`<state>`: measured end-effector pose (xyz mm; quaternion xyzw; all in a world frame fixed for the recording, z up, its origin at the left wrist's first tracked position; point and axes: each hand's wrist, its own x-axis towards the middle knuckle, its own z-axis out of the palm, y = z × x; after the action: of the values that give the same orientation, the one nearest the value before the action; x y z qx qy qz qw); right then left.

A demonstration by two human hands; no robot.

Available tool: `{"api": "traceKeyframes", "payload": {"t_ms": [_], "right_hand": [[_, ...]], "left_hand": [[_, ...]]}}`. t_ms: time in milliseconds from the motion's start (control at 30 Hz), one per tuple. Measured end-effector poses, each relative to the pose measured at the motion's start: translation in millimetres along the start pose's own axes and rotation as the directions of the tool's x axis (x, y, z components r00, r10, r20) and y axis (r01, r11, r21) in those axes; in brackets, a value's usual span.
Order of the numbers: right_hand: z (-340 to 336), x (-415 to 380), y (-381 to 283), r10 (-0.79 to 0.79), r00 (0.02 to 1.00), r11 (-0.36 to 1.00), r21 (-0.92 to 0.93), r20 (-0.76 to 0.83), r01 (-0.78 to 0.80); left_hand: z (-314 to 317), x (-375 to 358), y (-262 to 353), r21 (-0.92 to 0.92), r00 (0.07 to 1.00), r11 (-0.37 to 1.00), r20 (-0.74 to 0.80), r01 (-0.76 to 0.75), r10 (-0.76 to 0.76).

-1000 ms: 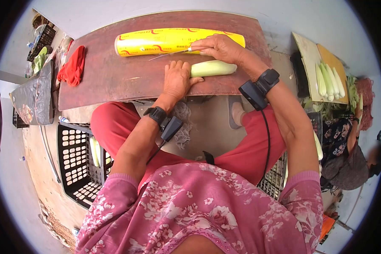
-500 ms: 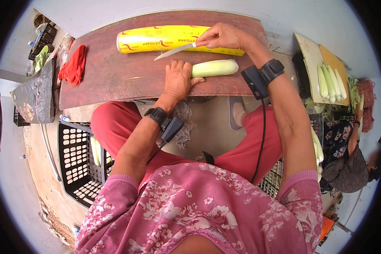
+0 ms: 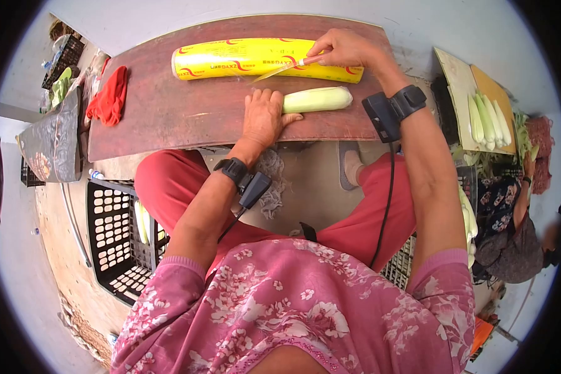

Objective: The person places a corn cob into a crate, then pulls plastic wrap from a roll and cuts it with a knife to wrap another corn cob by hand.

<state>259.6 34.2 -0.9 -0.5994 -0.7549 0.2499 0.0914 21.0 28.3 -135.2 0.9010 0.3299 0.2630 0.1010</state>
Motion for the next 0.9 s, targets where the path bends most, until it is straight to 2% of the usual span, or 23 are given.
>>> {"api": "traceKeyframes", "payload": {"t_ms": [133, 233, 333, 433, 533, 633, 733, 900], "right_hand": [[2.1, -5.5, 1.5, 0.069, 0.997, 0.997, 0.036, -0.028, -0.068], [0.2, -10.7, -10.4, 0.057, 0.996, 0.998, -0.011, -0.072, -0.058], [-4.9, -18.6, -35.9, 0.133, 0.988, 0.986, -0.094, -0.08, -0.14], [4.8, -20.6, -27.0, -0.09, 0.984, 0.985, -0.158, -0.155, 0.065], [11.8, -24.1, -39.8, -0.178, 0.96, 0.964, -0.233, -0.218, 0.126], [17.1, -29.8, -71.0, -0.103, 0.961, 0.951, -0.309, -0.258, 0.019], [25.8, -30.5, -88.0, -0.106, 0.946, 0.916, -0.4, -0.307, -0.027], [40.6, -25.9, -99.6, -0.053, 0.952, 0.902, -0.423, -0.302, -0.084]], "left_hand": [[0.8, 0.3, -0.4, 0.006, 1.0, 1.0, -0.005, 0.001, -0.001], [0.4, -0.4, -0.1, 0.006, 1.0, 1.0, 0.005, 0.005, -0.005], [0.2, -0.5, 0.0, 0.006, 1.0, 1.0, 0.001, 0.004, -0.004], [-0.9, -0.1, 0.7, 0.005, 1.0, 1.0, 0.002, 0.004, -0.004], [0.8, 0.4, 0.1, 0.013, 1.0, 1.0, -0.003, 0.001, -0.001], [2.7, -0.1, -0.9, 0.014, 1.0, 1.0, -0.013, -0.002, 0.002], [1.1, 0.1, -0.3, 0.01, 1.0, 1.0, -0.006, 0.003, -0.003], [-0.8, 0.5, 0.7, 0.006, 1.0, 1.0, 0.004, 0.004, -0.004]]}}
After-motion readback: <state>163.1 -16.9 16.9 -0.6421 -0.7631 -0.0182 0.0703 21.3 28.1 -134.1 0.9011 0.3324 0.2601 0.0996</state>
